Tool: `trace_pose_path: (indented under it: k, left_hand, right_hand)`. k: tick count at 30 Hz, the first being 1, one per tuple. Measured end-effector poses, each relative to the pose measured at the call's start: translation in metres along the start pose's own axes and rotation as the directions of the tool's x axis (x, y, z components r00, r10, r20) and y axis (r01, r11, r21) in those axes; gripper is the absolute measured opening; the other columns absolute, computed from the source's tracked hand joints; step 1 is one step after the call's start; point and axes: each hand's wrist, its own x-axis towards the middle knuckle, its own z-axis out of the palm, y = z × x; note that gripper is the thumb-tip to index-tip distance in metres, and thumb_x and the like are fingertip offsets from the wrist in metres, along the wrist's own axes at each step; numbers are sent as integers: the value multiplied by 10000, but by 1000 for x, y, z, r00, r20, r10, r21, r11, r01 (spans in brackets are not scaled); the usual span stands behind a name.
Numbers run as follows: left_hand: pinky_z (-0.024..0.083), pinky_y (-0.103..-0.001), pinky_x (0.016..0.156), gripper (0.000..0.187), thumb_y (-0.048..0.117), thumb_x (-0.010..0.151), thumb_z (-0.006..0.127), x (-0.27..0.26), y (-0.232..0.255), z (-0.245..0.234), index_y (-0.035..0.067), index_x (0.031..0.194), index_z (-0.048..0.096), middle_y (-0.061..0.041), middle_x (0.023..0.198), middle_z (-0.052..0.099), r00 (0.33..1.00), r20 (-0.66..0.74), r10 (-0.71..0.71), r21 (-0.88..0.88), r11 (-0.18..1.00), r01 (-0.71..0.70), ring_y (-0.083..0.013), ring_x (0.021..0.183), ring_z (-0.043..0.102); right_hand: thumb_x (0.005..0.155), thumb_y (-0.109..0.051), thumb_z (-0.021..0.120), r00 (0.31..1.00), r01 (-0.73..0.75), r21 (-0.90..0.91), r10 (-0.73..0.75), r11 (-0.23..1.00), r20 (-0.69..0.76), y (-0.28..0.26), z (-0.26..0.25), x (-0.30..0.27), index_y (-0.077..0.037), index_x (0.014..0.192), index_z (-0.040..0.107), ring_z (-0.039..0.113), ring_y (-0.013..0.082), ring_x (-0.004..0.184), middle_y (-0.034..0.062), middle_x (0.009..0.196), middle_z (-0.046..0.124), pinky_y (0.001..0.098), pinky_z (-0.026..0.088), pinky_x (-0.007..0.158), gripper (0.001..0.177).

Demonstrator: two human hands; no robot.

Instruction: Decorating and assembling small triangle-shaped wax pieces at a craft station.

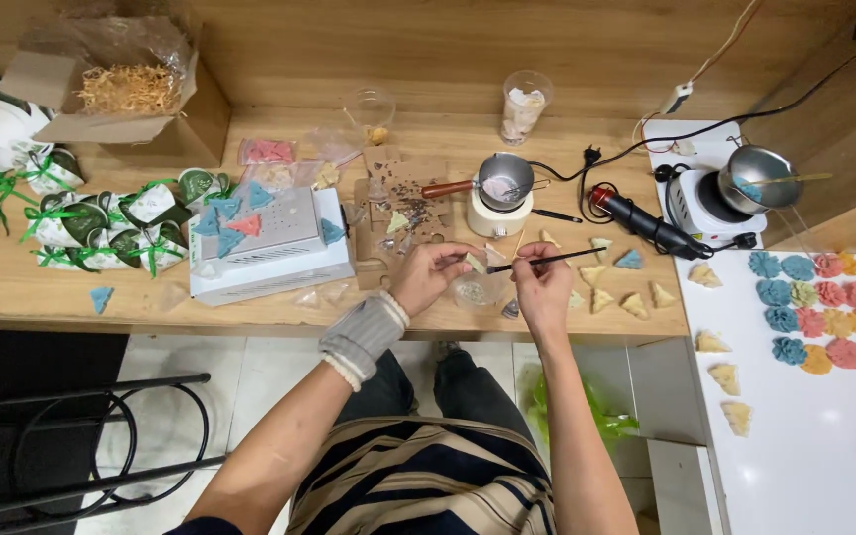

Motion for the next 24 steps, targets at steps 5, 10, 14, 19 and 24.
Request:
trace_pose_path:
  k: [5, 10, 14, 19, 24]
  left_hand:
    - [585, -258, 867, 277, 32, 955, 689, 6, -10, 6, -8, 1229, 706, -68, 1094, 775, 999, 37, -13, -85, 996, 17, -96, 958, 711]
    - [587, -268, 835, 264, 40, 964, 697, 16, -12, 7, -24, 1217, 735, -97, 1060, 787, 1000, 26, 7, -38, 999, -6, -107, 923, 697]
    - [596, -256, 821, 236, 57, 960, 696, 19, -17, 19, -10, 1186, 695, -74, 1036, 766, 998, 24, -65, -57, 996, 66, -109, 933, 720]
    - [601, -273, 687, 168, 48, 967, 710, 20, -36, 16, -10, 1120, 672, -90, 957, 743, 969, -26, -246, -95, 966, 242, -135, 841, 697]
    - [685, -312, 741, 162, -9, 958, 653, 19, -34, 14, -17, 1115, 610, -97, 980, 718, 966, -47, -253, -387, 897, 215, -148, 889, 714]
  right_hand:
    - [923, -1, 610, 1000, -18, -19, 18, 1000, 3, -22, -2, 1, -3, 1048, 621, 643, 98, 727, 40, 817, 679, 224, 490, 654, 126]
    - [896, -15, 668, 998, -39, -413, 12, 910, -67, -11, -5, 10, 8, 967, 678, 623, 129, 665, 62, 757, 682, 249, 492, 618, 76]
    - [888, -13, 660, 999, 3, -194, -12, 981, -45, -13, -16, 0, -19, 960, 688, 649, 87, 688, 30, 788, 698, 239, 517, 637, 77]
    - [888, -6, 678, 989, 64, -249, -94, 966, -110, -26, -2, -14, 1, 932, 682, 607, 93, 674, 42, 807, 704, 264, 491, 588, 44]
    - [840, -20, 707, 971, -163, -399, 76, 902, -225, -17, 3, -21, -3, 875, 743, 632, 108, 639, 62, 719, 698, 254, 508, 627, 52]
